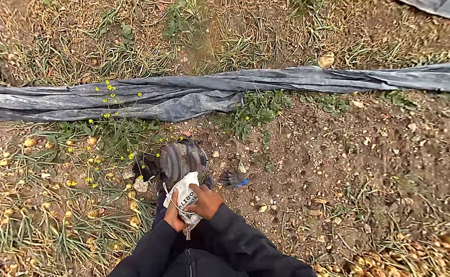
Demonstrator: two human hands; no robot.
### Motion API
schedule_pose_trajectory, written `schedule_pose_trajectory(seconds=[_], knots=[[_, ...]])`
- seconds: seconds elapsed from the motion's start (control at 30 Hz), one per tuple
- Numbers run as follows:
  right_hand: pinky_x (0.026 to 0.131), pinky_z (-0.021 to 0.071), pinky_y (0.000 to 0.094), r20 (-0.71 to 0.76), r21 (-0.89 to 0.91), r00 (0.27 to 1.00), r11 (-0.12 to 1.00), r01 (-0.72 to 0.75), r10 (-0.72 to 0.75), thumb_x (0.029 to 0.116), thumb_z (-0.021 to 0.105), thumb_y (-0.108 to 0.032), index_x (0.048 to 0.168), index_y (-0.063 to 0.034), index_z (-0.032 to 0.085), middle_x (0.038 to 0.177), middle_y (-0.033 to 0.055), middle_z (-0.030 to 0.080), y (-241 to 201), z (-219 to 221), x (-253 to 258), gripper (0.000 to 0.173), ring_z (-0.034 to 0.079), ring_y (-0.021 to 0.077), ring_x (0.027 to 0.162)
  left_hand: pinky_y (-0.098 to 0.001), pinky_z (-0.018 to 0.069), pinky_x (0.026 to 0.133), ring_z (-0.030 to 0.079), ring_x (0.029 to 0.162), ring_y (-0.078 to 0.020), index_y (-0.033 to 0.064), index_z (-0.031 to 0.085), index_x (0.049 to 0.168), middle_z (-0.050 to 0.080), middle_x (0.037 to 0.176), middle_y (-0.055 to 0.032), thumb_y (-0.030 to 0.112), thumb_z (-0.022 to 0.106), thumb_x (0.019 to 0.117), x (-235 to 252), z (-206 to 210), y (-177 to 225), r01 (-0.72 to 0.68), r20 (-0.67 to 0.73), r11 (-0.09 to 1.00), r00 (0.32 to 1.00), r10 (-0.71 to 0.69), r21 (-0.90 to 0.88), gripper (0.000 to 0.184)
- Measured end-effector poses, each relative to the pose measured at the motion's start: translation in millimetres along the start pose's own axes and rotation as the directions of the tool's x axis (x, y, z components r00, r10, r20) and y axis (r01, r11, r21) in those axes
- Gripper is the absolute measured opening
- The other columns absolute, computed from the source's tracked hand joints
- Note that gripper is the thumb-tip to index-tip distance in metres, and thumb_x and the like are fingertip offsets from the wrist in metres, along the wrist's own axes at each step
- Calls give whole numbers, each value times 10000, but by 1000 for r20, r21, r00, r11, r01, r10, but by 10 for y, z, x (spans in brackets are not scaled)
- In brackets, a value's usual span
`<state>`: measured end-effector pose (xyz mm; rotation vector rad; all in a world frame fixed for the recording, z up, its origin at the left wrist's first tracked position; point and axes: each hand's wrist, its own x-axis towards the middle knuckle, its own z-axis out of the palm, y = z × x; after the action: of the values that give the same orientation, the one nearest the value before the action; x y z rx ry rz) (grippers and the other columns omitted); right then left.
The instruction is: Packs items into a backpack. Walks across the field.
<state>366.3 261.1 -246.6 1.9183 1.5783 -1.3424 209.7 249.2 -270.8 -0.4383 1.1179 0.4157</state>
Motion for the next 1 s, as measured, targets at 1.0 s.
schedule_pose_trajectory(seconds=[1.0], knots=[[950, 608, 490, 137, 991, 983, -24, -135, 120, 822, 835, -482, 1525, -88, 383, 1224, 172, 710, 1602, 1124, 44, 924, 724, 276, 1079, -486, 593, 987, 675, 1187, -275, 121, 122, 1619, 596, 1397, -199, 571, 786, 840, 775, -63, -715, -168, -74, 789, 963, 260, 590, 1118]])
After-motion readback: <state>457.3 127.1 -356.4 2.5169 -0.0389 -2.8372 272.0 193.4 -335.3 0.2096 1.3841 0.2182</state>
